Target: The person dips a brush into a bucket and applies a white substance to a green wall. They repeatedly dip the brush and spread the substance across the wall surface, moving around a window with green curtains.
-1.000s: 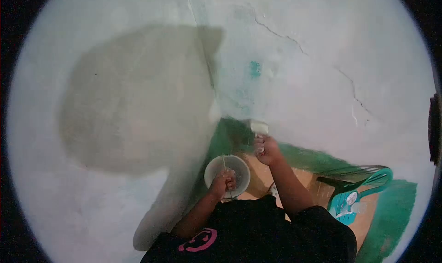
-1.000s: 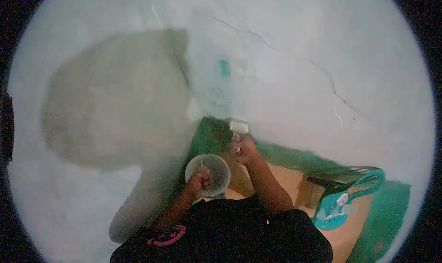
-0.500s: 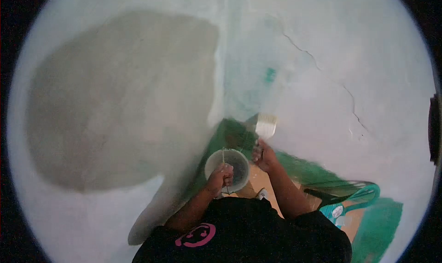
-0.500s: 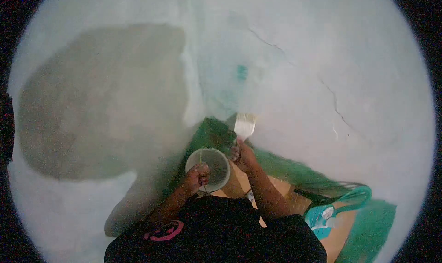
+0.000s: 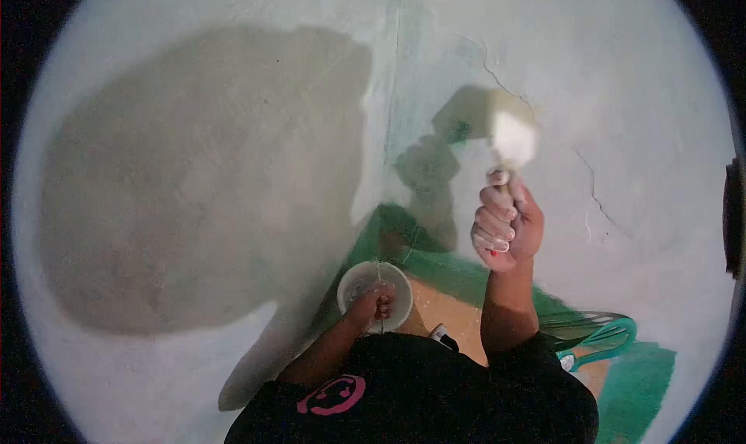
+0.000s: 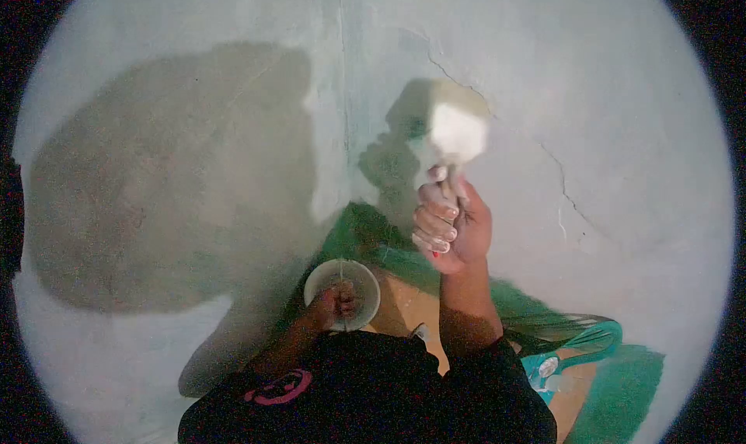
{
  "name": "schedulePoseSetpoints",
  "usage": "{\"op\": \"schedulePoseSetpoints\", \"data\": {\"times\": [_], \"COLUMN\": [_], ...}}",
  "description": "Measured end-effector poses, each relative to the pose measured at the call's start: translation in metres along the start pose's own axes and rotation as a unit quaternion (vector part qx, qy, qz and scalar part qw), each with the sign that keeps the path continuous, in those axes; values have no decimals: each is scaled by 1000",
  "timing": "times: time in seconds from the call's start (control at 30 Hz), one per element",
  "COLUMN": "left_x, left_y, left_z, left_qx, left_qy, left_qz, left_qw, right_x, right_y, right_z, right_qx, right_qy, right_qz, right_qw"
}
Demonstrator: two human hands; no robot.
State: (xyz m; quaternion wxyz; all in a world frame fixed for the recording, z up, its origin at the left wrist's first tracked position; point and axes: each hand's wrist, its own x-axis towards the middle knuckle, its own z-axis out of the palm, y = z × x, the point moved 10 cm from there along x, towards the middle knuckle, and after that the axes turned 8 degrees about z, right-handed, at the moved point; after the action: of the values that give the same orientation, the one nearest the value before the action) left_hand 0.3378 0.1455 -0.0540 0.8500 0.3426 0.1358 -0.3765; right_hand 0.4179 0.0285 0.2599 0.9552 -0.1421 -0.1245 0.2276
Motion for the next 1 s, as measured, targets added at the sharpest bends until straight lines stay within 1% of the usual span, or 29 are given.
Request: {"op": "schedulePoseSetpoints", "data": {"times": [0.03, 0.07, 0.1, 0.17, 0.2, 0.27, 0.33, 0.37, 0.4, 0.43, 0.47, 0.5, 0.57, 0.63, 0.7, 0.73, 0.77, 0.8, 0.83, 0.87, 0.9, 0.97, 1.0], "left_x": [-1, -3, -4, -9, -11, -14, -17, -17, -17, -17, -11, -12, -13, -5, -3, -3, -4, -4, -3, -4, -5, -11, -10], "left_y": [4, 9, 12, 23, 26, 23, 23, 22, 22, 20, 18, 17, 19, 12, 8, 11, 14, 14, 15, 16, 17, 22, 23], "left_z": [4, 9, 11, 20, 21, 24, 28, 30, 30, 26, 22, 23, 27, 19, 22, 19, 13, 11, 16, 22, 22, 28, 26], "left_qx": [-10, -20, -24, 12, 7, -5, -20, -31, -31, -15, 3, 5, 6, 0, -8, 17, 43, 42, 28, 15, 14, 7, 4], "left_qy": [-15, -30, -31, -53, -52, -54, -56, -59, -58, -37, -18, -20, -27, -45, -61, -25, 11, 11, -26, -62, -61, -59, -58], "left_qz": [13, 27, 31, 64, 70, 49, 41, 29, 29, 25, 19, 15, 19, 14, 8, 26, 44, 42, 43, 44, 46, 53, 56], "left_qw": [1000, 999, 999, 997, 996, 997, 997, 997, 997, 999, 1000, 1000, 999, 999, 998, 999, 998, 998, 998, 997, 997, 997, 997], "right_x": [-3, -5, -4, -4, -9, -28, -42, -49, -55, -53, -52, -52, -32, -3, 11, 11, 9, 9, 9, 3, 2, 4, 4], "right_y": [-12, -23, -23, -14, -9, 25, 71, 79, 96, 110, 96, 91, 65, 36, 25, 12, 3, 3, -19, -37, -38, -41, -33], "right_z": [16, 7, -2, -70, -113, -176, -208, -229, -254, -259, -275, -281, -229, -167, -53, -12, 19, 24, 31, 42, 32, -23, -65], "right_qx": [-112, -164, -168, -91, -164, -162, -67, -67, 50, 167, 125, 126, 67, 151, 235, 128, 19, 19, -97, -211, -211, -173, -178], "right_qy": [-29, 25, 23, 143, 210, 324, 336, 335, 330, 320, 342, 343, 384, 227, 89, 28, -32, -30, -34, -39, -40, 6, 126], "right_qz": [-59, -115, -110, -31, -26, 34, 134, 135, 141, 144, 99, 95, 60, 93, 147, 115, 82, 82, -33, -147, -145, -114, -88], "right_qw": [992, 979, 979, 985, 963, 931, 930, 930, 932, 921, 926, 926, 919, 958, 957, 985, 996, 996, 994, 966, 966, 978, 972]}}
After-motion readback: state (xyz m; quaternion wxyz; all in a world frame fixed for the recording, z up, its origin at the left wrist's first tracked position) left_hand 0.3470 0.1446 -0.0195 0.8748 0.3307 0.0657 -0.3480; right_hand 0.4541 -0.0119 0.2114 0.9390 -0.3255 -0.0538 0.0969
